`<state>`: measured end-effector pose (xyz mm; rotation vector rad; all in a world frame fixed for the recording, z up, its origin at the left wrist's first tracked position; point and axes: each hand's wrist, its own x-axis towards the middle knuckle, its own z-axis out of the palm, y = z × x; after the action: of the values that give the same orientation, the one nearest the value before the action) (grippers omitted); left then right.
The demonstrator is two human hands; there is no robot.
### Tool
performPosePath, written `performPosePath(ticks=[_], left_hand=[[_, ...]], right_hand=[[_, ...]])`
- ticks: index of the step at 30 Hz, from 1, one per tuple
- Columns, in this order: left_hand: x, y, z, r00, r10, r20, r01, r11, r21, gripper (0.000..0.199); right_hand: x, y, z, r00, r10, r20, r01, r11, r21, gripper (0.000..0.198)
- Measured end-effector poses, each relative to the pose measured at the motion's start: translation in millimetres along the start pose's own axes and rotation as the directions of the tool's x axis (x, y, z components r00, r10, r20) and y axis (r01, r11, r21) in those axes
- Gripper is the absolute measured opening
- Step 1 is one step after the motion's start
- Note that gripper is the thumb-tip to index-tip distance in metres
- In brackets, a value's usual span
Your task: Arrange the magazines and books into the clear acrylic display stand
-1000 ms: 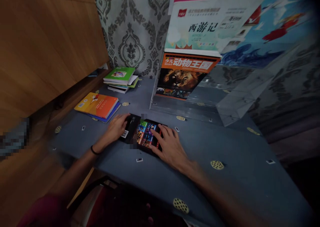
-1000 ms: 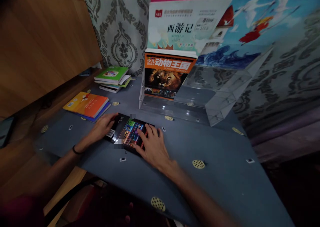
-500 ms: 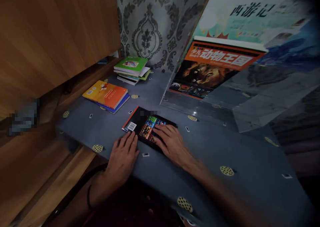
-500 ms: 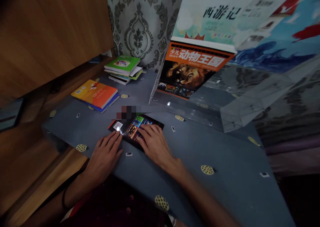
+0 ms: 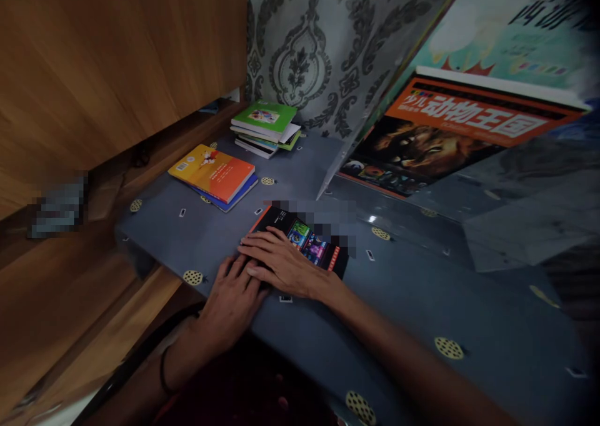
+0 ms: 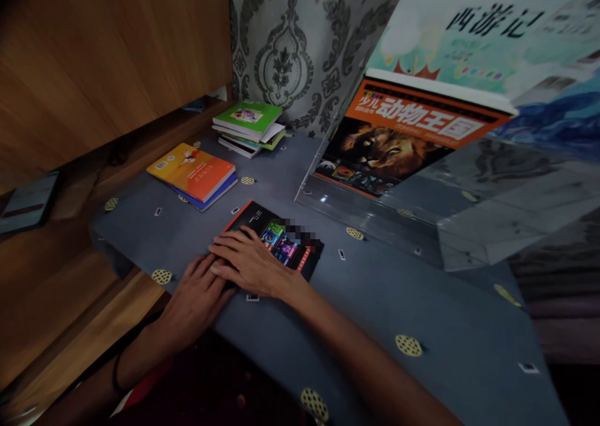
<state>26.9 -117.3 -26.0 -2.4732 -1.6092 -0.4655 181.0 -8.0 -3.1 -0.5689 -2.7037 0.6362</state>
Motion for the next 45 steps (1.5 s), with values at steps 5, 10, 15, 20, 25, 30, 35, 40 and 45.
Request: performPosePath(ticks=[5,10,15,20,25,30,35,40,45], left_hand=[[2,-1,-3,1.000,0.005,-0.004,-0.005,1.000,-0.003,0.028],[4,-3,-6,0.999,0.039,0.011,-0.040,0.999,0.016,0.027],[6,-2,-8,0.999,0.029,-0.019,-0.029,1.000,-0.003,0.027],[7,-8,-6,1.000,0.023,-0.019,-0.024,0.999,-0.031,0.026],[11,-23,0,0.999,0.004,-0.050,-0.007,0.998,-0.061,0.028],[12,-25,3,0.998,-0.014,-0.057,0.012,1.000,-0.019,0.032],[14,-22,2,0.999,0.003,-0.051,-0.002,1.000,0.008,0.027],[18,-23,0,0.999,0.007,-0.043,-0.006,1.000,0.027,0.025],[17,-22,1,0.999,-0.005,-0.038,0.006,1.000,0.024,0.024]], right_hand=[[0,1,1,1.000,0.022,-0.017,-0.022,0.999,0.023,0.045],[0,2,1,0.998,0.057,-0.004,-0.057,0.998,0.024,0.046],[0,2,1,0.994,0.104,-0.020,-0.104,0.995,-0.004,0.050],[0,1,0,0.993,0.116,-0.009,-0.115,0.993,0.025,0.051],[1,0,3,0.989,0.143,-0.032,-0.143,0.990,0.011,0.055],[1,1,5,0.988,0.148,-0.050,-0.150,0.989,-0.021,0.054],[0,1,2,0.987,0.154,-0.048,-0.155,0.988,-0.026,0.054],[0,0,-1,0.979,0.197,-0.060,-0.200,0.979,-0.048,0.053],[1,2,-4,0.976,0.213,-0.051,-0.216,0.975,-0.052,0.052]])
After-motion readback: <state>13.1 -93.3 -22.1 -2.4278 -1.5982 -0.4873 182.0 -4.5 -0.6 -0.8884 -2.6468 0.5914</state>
